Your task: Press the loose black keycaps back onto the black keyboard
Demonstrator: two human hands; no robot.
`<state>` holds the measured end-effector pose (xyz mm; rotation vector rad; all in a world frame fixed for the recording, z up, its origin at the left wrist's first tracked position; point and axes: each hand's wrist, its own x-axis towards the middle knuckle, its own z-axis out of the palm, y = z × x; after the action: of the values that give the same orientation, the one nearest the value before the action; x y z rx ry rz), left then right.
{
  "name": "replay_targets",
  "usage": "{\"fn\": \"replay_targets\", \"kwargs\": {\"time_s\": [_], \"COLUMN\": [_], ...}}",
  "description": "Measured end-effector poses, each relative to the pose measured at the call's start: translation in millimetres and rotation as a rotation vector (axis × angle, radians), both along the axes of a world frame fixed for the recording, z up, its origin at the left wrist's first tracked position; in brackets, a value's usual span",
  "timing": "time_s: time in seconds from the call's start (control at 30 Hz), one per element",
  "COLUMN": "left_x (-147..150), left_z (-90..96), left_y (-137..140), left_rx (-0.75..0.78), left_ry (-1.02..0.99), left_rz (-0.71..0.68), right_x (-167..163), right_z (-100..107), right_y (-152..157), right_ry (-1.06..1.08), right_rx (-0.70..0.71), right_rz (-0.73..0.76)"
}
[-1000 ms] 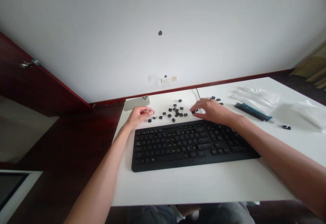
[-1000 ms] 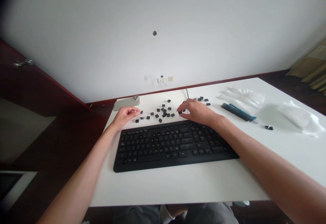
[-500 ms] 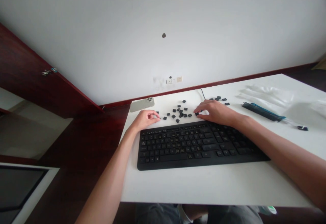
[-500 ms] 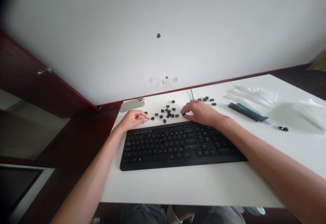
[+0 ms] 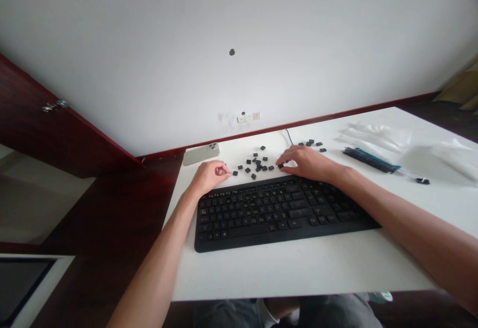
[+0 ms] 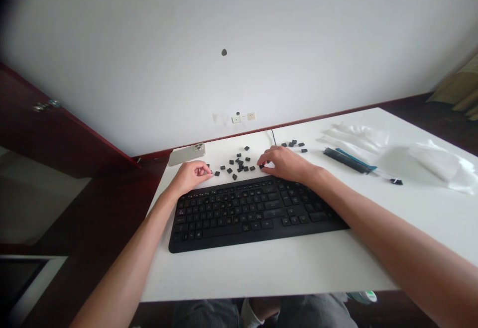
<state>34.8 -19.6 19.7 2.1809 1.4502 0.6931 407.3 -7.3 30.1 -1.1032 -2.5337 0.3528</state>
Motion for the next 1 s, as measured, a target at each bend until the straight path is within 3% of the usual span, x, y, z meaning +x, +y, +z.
{"fn": "replay_targets", "kwargs": {"time_s": [0.27, 0.37, 0.53, 0.77, 0.87, 1.0], "left_x": [-2.0, -8.4, -24.3, -28.8, -28.8, -29.6], "left_z": [4.7, 3.6, -5.9, -17.7, -18.4, -18.9], "left_y": [-3.0, 0.4, 12.1, 21.8, 23.2, 24.3], "left_rx": [-0.091, -0.012, 0.207, 0.253, 0.241, 0.224], "left_ry": [-0.045, -0.124, -0.318, -0.476, -0.490, -0.530], "left_rz": [-0.007, 0.051, 0.267, 0.381, 0.381, 0.372], "right_x": [-0.3, 0.2, 0.1, 2.4, -10.9, -55.3], "right_z": [2.9, 1.4, -0.3, 6.0, 19.5, 38.1], "right_y": [-1.4, -0.2, 1.1, -2.3, -8.1, -8.5], "right_ry": [-0.010, -0.002, -0.001, 0.041, 0.091, 0.106], "right_rx": [0.017, 0.019, 0.033, 0.119, 0.147, 0.096], "right_rz": [0.001, 0.000, 0.017, -0.014, -0.048, -0.004]}}
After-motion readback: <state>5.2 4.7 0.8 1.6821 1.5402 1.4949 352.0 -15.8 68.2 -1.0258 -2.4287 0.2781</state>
